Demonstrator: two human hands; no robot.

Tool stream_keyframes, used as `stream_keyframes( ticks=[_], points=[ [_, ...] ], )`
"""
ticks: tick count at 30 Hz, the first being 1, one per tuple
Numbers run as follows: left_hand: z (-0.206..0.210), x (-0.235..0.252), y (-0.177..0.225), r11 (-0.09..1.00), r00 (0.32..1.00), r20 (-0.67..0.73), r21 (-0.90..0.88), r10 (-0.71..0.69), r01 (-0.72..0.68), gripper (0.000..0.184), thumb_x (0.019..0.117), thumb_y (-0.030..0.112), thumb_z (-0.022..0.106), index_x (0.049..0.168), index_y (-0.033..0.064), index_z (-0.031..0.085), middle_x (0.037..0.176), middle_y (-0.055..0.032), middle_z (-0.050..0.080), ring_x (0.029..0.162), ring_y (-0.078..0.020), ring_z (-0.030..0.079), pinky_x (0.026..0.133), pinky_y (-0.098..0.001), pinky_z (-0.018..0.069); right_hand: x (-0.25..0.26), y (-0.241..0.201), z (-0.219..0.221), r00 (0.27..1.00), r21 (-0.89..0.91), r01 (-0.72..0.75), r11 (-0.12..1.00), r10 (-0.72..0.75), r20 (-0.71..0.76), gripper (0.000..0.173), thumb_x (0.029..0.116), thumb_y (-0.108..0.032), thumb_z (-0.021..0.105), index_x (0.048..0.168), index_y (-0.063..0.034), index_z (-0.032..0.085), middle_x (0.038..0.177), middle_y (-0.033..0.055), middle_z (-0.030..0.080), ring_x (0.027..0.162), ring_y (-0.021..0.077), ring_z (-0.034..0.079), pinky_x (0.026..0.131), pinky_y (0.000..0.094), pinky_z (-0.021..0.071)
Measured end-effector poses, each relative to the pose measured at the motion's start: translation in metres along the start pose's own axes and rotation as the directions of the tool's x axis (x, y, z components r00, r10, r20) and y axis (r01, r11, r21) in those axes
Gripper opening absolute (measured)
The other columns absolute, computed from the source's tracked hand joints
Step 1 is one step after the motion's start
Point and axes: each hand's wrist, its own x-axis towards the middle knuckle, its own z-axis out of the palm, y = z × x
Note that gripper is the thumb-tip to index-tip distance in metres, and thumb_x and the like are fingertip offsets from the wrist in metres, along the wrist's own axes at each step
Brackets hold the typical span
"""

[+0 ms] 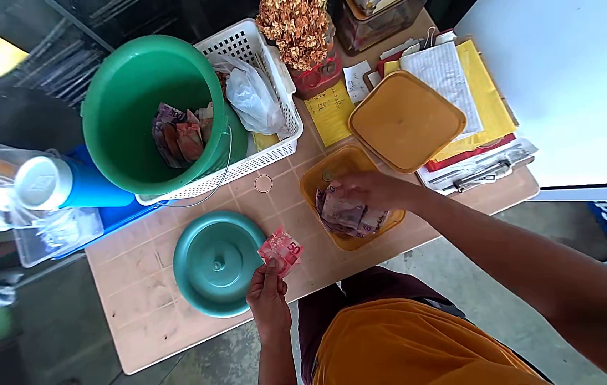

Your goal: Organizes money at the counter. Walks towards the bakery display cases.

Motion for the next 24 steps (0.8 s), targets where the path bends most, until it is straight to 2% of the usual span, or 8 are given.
stream_keyframes(
  ticks=[2, 5, 9, 11, 13, 17, 20, 24],
  points=[
    [0.001, -0.001, -0.002, 1.000, 1.000, 0.001, -0.003, -0.020, 0.020, 0.022, 0.1018, 0.000, 0.054, 0.083, 0.0035, 0.066, 0.063, 0.0013, 0.061, 0.046, -0.0011, 0.049, 0.045, -0.0139, 0.0434, 0.019, 0.018, 0.003, 0.979, -0.120, -0.091, 0.989, 0.067, -0.192, 0.031, 0.1073, -0.007, 0.049, 0.134, 0.0066, 0.060, 0.127, 0.0280, 0.063, 0.117, 0.0429, 0.064, 0.102, 0.0560, 0.0495],
    [0.002, -0.004, -0.001, 1.000, 1.000, 0.006, -0.014, -0.024, 0.024, 0.021, 0.1011, -0.001, 0.055, 0.084, 0.0030, 0.066, 0.063, 0.0007, 0.061, 0.047, -0.0007, 0.050, 0.045, -0.0137, 0.0436, 0.039, 0.029, 0.016, 0.964, -0.214, -0.230, 0.949, 0.192, -0.183, 0.044, 0.0987, 0.005, 0.058, 0.142, 0.0063, 0.051, 0.136, 0.0313, 0.054, 0.119, 0.0487, 0.060, 0.100, 0.0596, 0.0496],
    [-0.001, -0.005, -0.007, 0.999, 0.999, 0.005, -0.007, -0.037, 0.037, 0.021, 0.1008, -0.001, 0.055, 0.083, 0.0024, 0.066, 0.063, 0.0007, 0.061, 0.047, -0.0014, 0.050, 0.045, -0.0142, 0.0434, 0.055, 0.033, 0.029, 0.962, -0.229, -0.202, 0.952, 0.149, -0.227, 0.046, 0.1049, -0.017, 0.060, 0.148, -0.0037, 0.051, 0.139, 0.0286, 0.054, 0.117, 0.0468, 0.062, 0.096, 0.0586, 0.0527],
    [-0.001, -0.005, -0.007, 0.999, 0.999, 0.015, -0.003, -0.046, 0.046, 0.021, 0.1013, 0.000, 0.055, 0.083, 0.0032, 0.065, 0.062, 0.0016, 0.060, 0.047, -0.0010, 0.049, 0.046, -0.0140, 0.0433, 0.064, 0.032, 0.029, 0.966, -0.238, -0.201, 0.950, 0.152, -0.210, 0.043, 0.1022, -0.024, 0.065, 0.142, -0.0074, 0.057, 0.136, 0.0271, 0.054, 0.116, 0.0465, 0.062, 0.092, 0.0607, 0.0530],
    [0.000, -0.006, -0.006, 0.999, 0.999, 0.018, -0.018, -0.049, 0.049, 0.022, 0.1015, 0.000, 0.054, 0.083, 0.0031, 0.066, 0.062, 0.0011, 0.060, 0.046, -0.0011, 0.049, 0.046, -0.0136, 0.0431, 0.071, 0.029, 0.026, 0.966, -0.187, -0.212, 0.959, 0.177, -0.185, 0.037, 0.0998, -0.021, 0.069, 0.133, -0.0051, 0.061, 0.134, 0.0256, 0.056, 0.121, 0.0449, 0.059, 0.096, 0.0604, 0.0506],
    [0.002, -0.005, -0.008, 0.998, 0.998, 0.044, -0.036, -0.042, 0.044, 0.021, 0.1007, 0.000, 0.056, 0.083, 0.0015, 0.066, 0.063, -0.0005, 0.060, 0.047, -0.0018, 0.049, 0.046, -0.0140, 0.0426, 0.082, 0.039, 0.033, 0.974, -0.129, -0.111, 0.985, 0.082, -0.212, 0.020, 0.0916, -0.012, 0.075, 0.101, 0.0046, 0.068, 0.109, 0.0254, 0.063, 0.112, 0.0432, 0.059, 0.098, 0.0593, 0.0462],
    [0.000, -0.006, -0.005, 0.999, 0.998, 0.054, -0.038, -0.036, 0.038, 0.021, 0.1004, -0.001, 0.056, 0.083, 0.0014, 0.067, 0.064, -0.0003, 0.061, 0.047, -0.0015, 0.049, 0.046, -0.0139, 0.0431, 0.060, 0.016, 0.015, 0.967, 0.151, -0.063, 0.987, 0.097, -0.235, 0.018, 0.0910, -0.003, 0.072, 0.101, 0.0091, 0.064, 0.102, 0.0247, 0.063, 0.096, 0.0378, 0.061, 0.085, 0.0568, 0.0496],
    [-0.004, -0.002, -0.004, 0.998, 0.998, 0.039, -0.036, -0.050, 0.051, 0.021, 0.1008, -0.002, 0.055, 0.084, 0.0013, 0.067, 0.064, 0.0004, 0.061, 0.047, -0.0010, 0.049, 0.046, -0.0137, 0.0433, 0.028, -0.002, -0.011, 0.970, 0.536, -0.016, 0.844, 0.142, -0.196, 0.014, 0.0903, 0.004, 0.063, 0.098, -0.0001, 0.053, 0.086, 0.0086, 0.057, 0.073, 0.0141, 0.056, 0.067, 0.0319, 0.0492]
  ],
)
